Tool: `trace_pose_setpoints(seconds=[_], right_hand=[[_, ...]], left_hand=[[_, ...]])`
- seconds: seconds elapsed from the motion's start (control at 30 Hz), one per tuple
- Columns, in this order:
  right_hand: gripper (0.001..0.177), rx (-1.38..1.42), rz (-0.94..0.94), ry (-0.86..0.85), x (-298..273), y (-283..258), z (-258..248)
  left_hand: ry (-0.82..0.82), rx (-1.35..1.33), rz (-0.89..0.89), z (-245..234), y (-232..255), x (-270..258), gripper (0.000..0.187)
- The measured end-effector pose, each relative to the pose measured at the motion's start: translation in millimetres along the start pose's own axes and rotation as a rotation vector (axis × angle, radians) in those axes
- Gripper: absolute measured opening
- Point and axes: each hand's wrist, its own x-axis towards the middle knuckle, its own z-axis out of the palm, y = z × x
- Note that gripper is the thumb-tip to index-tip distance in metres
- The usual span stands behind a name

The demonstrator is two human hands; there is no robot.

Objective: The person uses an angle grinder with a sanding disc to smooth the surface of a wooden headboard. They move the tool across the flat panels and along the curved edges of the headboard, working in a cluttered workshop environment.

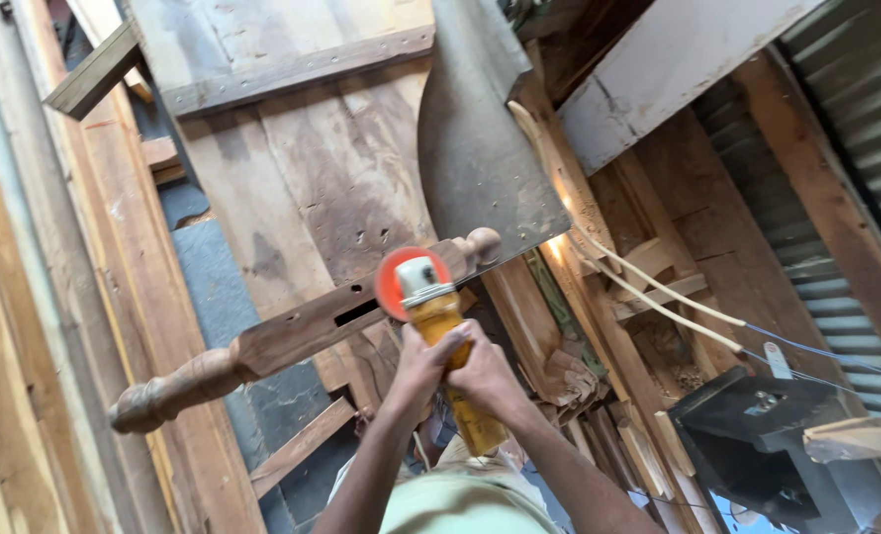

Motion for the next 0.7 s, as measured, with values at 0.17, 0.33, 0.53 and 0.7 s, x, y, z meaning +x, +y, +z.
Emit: trace_pose_setpoints(seconds=[0.17,0.33,0.53,0.7], right_hand=[[0.037,0.276,-0.017,0.096,9.3,23.7,-2.2],[0.047,0.16,-0.023,0.06,1.4,-18.4,33.1],[0.061,0.002,-0.059,-0.236,-16.3,-80.3,87.8],[0.065,-0.086,-0.135,-0.31,-31.1,-94.5,97.9]], left_hand=[[-0.143,0.077,0.025,22.8,3.7,21.7,0.031],[-0.063,0.05,0.018,-25.9,17.6,11.1,0.029],[0.291,-0.02,-0.032,-105.6,18.6,-35.6,0.046],[0.3,-0.173,0.043,-123.7,23.6,-62.7,0.056]])
